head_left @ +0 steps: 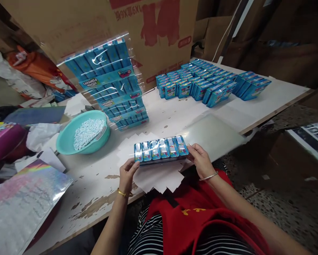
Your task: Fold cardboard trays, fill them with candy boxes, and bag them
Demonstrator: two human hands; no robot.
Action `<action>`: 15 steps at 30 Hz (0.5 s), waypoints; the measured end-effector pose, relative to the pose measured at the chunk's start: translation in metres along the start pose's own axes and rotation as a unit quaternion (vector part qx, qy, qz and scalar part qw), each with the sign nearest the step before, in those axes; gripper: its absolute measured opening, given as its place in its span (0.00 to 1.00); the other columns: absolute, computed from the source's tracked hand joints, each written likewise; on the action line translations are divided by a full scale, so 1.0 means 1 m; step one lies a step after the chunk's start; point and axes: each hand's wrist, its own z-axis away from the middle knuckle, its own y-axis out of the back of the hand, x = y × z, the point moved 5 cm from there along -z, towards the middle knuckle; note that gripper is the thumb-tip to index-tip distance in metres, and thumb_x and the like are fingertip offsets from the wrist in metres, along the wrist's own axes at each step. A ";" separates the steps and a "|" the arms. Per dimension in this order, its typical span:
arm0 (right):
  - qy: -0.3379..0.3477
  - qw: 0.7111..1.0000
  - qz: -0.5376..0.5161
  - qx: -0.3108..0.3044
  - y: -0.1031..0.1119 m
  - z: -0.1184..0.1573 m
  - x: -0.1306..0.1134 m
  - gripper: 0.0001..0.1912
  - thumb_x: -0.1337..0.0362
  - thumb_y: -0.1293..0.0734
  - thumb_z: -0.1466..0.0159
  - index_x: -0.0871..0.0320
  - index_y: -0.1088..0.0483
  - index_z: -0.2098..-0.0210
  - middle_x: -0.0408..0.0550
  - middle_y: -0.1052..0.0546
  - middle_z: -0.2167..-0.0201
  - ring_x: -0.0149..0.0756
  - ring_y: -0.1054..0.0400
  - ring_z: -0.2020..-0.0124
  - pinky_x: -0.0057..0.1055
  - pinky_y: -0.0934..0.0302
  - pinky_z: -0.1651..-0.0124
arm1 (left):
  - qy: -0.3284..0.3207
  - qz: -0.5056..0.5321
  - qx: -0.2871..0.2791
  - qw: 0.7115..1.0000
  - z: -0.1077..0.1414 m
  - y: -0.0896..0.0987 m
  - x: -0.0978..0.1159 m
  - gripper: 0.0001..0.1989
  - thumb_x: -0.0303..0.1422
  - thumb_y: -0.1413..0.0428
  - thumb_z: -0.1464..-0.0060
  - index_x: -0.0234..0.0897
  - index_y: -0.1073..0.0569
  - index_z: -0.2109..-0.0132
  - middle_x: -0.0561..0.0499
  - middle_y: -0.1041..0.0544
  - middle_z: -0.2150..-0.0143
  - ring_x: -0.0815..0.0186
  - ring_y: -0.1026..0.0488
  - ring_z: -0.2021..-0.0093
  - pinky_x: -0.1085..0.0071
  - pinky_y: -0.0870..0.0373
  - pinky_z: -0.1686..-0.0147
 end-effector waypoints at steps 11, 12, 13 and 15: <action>-0.018 1.000 -0.018 0.002 0.004 -0.010 0.005 0.24 0.44 0.33 0.46 0.54 0.47 0.78 0.37 0.38 0.79 0.28 0.43 0.76 0.26 0.44 0.73 | 0.019 -0.022 -0.005 1.000 -0.011 -0.007 -0.004 0.17 0.41 0.38 0.56 0.34 0.22 0.60 0.47 0.22 0.61 0.59 0.28 0.57 0.66 0.32 0.54; -0.012 1.000 -0.009 0.002 0.005 -0.011 0.006 0.24 0.44 0.33 0.45 0.54 0.47 0.78 0.37 0.38 0.79 0.29 0.43 0.76 0.26 0.44 0.72 | 0.023 -0.025 -0.005 0.999 -0.012 -0.006 -0.005 0.18 0.41 0.38 0.56 0.34 0.22 0.60 0.47 0.22 0.61 0.58 0.28 0.56 0.66 0.32 0.54; -0.005 1.000 0.002 -0.001 0.006 -0.011 0.006 0.24 0.44 0.34 0.44 0.54 0.47 0.78 0.38 0.38 0.78 0.29 0.43 0.75 0.26 0.44 0.72 | 0.027 -0.029 -0.008 0.999 -0.013 -0.005 -0.005 0.18 0.41 0.38 0.56 0.35 0.23 0.59 0.47 0.22 0.60 0.58 0.28 0.56 0.66 0.33 0.54; 0.002 1.000 0.028 -0.011 0.007 -0.011 0.004 0.23 0.44 0.36 0.43 0.54 0.45 0.77 0.38 0.37 0.78 0.29 0.42 0.74 0.26 0.43 0.70 | 0.041 -0.041 -0.018 0.998 -0.015 -0.003 -0.007 0.19 0.42 0.38 0.56 0.35 0.23 0.59 0.47 0.22 0.61 0.59 0.28 0.55 0.67 0.34 0.53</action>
